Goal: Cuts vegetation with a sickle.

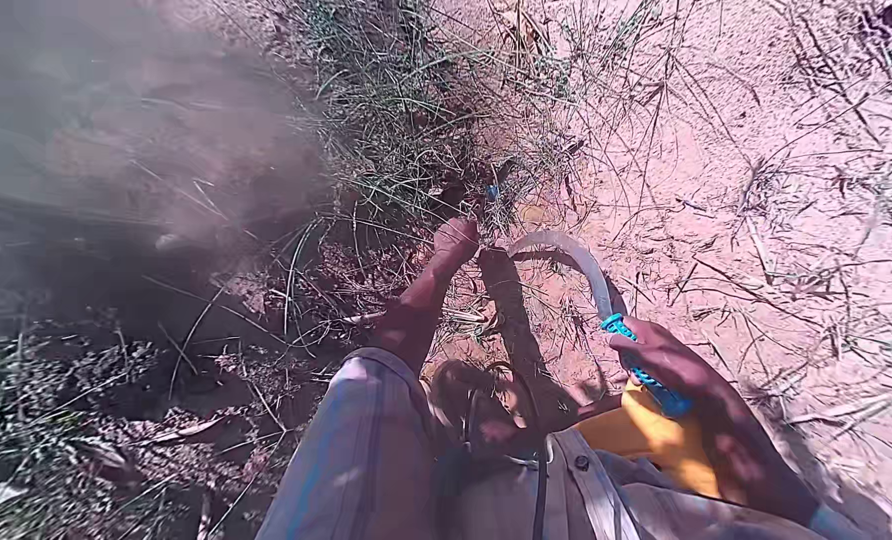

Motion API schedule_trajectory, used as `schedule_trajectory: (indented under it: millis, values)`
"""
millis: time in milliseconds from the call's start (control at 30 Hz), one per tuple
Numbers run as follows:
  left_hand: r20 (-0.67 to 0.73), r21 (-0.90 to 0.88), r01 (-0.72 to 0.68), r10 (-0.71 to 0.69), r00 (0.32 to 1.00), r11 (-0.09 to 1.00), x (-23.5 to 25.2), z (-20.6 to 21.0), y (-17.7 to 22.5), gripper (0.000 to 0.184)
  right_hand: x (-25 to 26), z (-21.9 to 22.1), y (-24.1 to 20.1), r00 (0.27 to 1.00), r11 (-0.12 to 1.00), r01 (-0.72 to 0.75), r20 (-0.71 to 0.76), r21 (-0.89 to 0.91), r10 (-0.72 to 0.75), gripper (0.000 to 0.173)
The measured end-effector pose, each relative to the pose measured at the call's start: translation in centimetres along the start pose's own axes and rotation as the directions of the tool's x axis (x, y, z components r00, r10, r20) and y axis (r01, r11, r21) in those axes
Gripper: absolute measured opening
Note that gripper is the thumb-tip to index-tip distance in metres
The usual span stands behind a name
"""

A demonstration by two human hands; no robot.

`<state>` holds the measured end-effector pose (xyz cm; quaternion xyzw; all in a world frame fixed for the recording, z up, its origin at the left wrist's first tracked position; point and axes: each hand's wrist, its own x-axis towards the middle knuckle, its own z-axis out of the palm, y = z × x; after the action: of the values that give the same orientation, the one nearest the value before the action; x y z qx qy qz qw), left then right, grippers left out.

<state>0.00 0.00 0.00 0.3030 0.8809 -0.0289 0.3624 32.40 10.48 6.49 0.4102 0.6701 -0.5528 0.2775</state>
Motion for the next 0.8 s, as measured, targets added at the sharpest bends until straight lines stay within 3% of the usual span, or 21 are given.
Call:
schedule_trajectory:
  millis: [67,133,233,333,433,500,600,667,700,733,767,800]
  values:
    - [-0.031,0.029,0.011,-0.01,0.999,1.0,-0.6,3.1,-1.0,0.032,0.5,0.1,-1.0,0.998,0.998,0.028,-0.051,-0.062,-0.031,0.036]
    - [-0.002,0.02,0.019,-0.019,1.0,1.0,-1.5,3.6,-0.7,0.035,1.1,-0.6,-2.0,0.989,0.994,0.102,-0.106,-0.036,-0.106,0.034]
    - [-0.066,0.082,-0.113,0.119,0.991,0.99,-1.2,4.1,-1.8,0.039,1.6,-0.3,-1.9,0.97,0.985,0.164,-0.19,0.06,-0.15,0.032]
    - [-0.281,0.13,-0.174,0.204,0.938,0.976,1.8,1.8,-3.8,0.059,2.2,0.5,-1.9,0.955,0.987,0.146,-0.271,0.071,-0.122,0.032]
    - [-0.387,0.181,-0.116,0.179,0.904,0.977,4.5,-1.3,-6.4,0.087,2.9,1.0,-1.7,0.944,0.992,0.125,-0.309,0.022,-0.112,0.032]
    - [-0.45,0.126,-0.052,0.104,0.887,0.991,5.2,-2.8,-8.2,0.104,3.2,1.1,-2.1,0.94,0.992,0.122,-0.318,-0.035,-0.127,0.033]
    - [-0.348,-0.049,0.068,-0.081,0.934,0.996,1.7,-6.3,-7.6,0.076,3.5,1.2,-2.4,0.932,0.982,0.148,-0.314,-0.117,-0.178,0.035]
    - [-0.35,-0.043,0.045,-0.057,0.935,0.998,1.1,-6.1,-8.9,0.062,3.8,1.6,-2.4,0.923,0.971,0.193,-0.311,-0.143,-0.229,0.037]
    - [-0.479,-0.047,-0.033,0.006,0.878,0.998,1.9,-4.6,-10.2,0.057,3.8,1.8,-2.4,0.923,0.966,0.208,-0.297,-0.153,-0.246,0.038]
    - [-0.693,-0.07,-0.141,0.053,0.719,0.988,3.4,-2.3,-11.4,0.054,3.9,2.0,-2.4,0.923,0.961,0.224,-0.283,-0.16,-0.263,0.038]
    - [-0.467,-0.066,0.018,-0.047,0.883,0.998,1.6,-4.3,-10.4,0.059,4.0,2.3,-2.4,0.923,0.957,0.242,-0.267,-0.158,-0.277,0.039]
    - [-0.334,-0.096,0.108,-0.134,0.933,0.989,0.5,-5.6,-9.5,0.059,4.1,2.6,-2.6,0.926,0.955,0.254,-0.247,-0.155,-0.286,0.039]
